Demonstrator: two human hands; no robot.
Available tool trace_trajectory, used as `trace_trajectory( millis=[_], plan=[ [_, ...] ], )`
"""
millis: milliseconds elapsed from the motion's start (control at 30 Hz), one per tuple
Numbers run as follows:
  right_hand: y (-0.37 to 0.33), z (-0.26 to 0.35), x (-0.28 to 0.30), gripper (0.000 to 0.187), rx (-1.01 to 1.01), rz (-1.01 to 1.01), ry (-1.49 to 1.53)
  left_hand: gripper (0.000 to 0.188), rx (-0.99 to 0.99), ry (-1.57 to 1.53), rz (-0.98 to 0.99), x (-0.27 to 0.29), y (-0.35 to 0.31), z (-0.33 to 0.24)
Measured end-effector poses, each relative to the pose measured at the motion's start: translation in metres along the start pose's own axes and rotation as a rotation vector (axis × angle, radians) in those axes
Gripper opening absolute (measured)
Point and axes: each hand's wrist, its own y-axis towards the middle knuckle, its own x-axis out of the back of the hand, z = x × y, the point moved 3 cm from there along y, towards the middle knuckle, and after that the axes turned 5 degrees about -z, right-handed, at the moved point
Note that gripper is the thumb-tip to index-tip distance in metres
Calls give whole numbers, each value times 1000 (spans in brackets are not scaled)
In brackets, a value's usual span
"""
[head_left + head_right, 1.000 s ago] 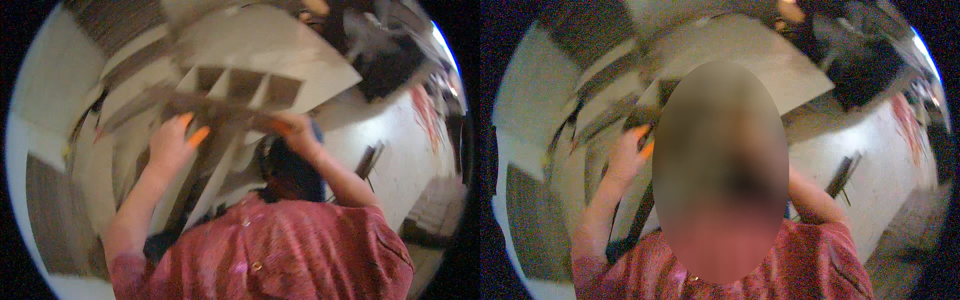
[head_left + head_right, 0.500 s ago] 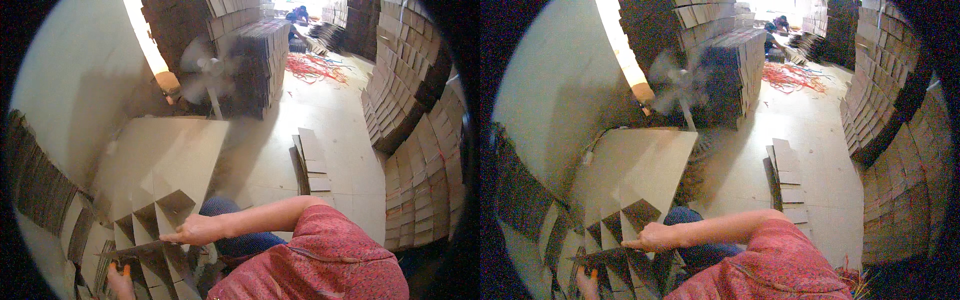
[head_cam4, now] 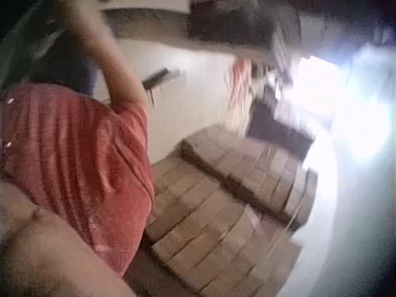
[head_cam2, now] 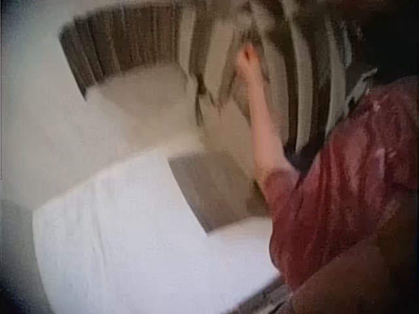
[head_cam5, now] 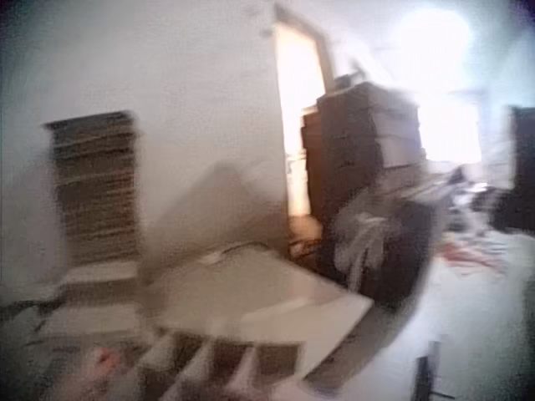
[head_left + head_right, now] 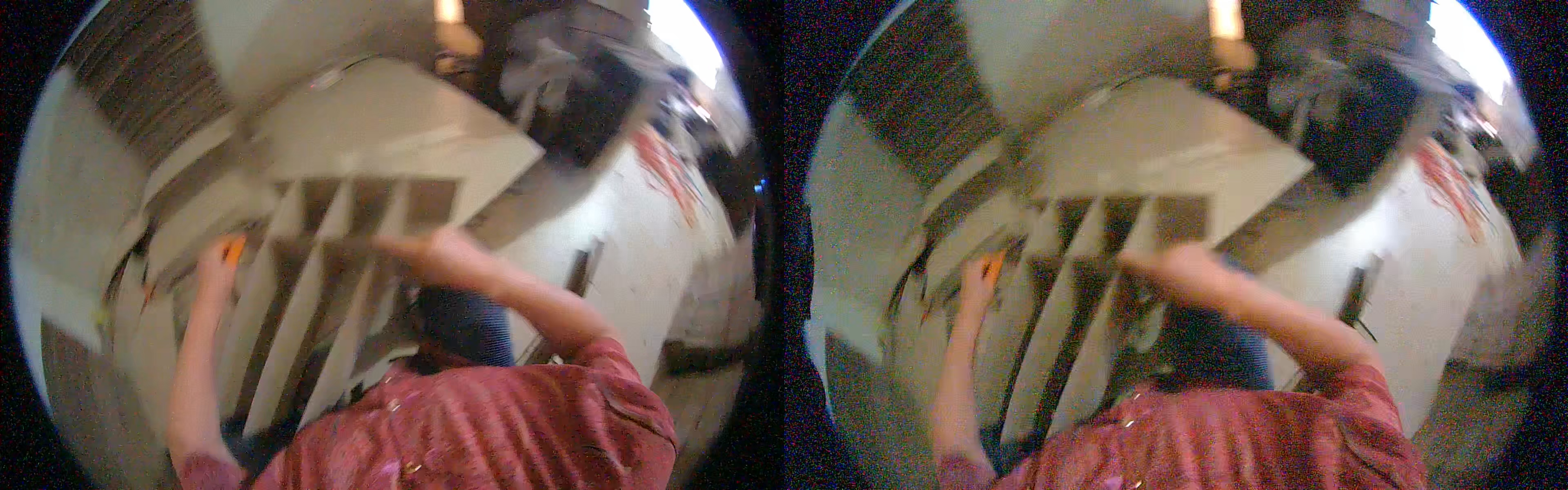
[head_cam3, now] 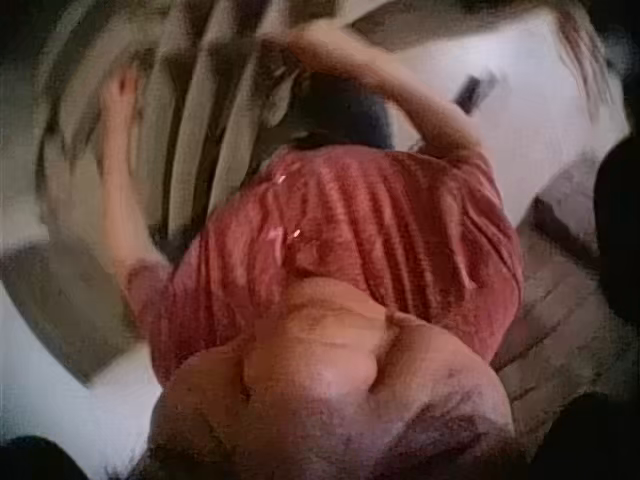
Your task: The person sits on the floor and repeatedly folds pre-scored cardboard sheets into multi-compartment dividers. They use an orange utility knife to score or trim edges, then fold the panels into a grid-like structure and place the finished units into a stack.
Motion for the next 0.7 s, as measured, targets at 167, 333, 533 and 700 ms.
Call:
trace_trajectory(
  millis=[167,333,533,700],
  plan=[
    [9,-6,23,59,86,-211,-79,40,108,345,-36,13,29,55],
    [2,-3,19,59,-11,-190,-30,60,22,620,-131,-22,44,87],
    [17,-24,0,54,-46,-208,-38,38,30,486,-53,-37,64,113],
    [-1,-15,7,51,22,-267,-248,18,77,305,-133,-14,46,89]
  ],
)
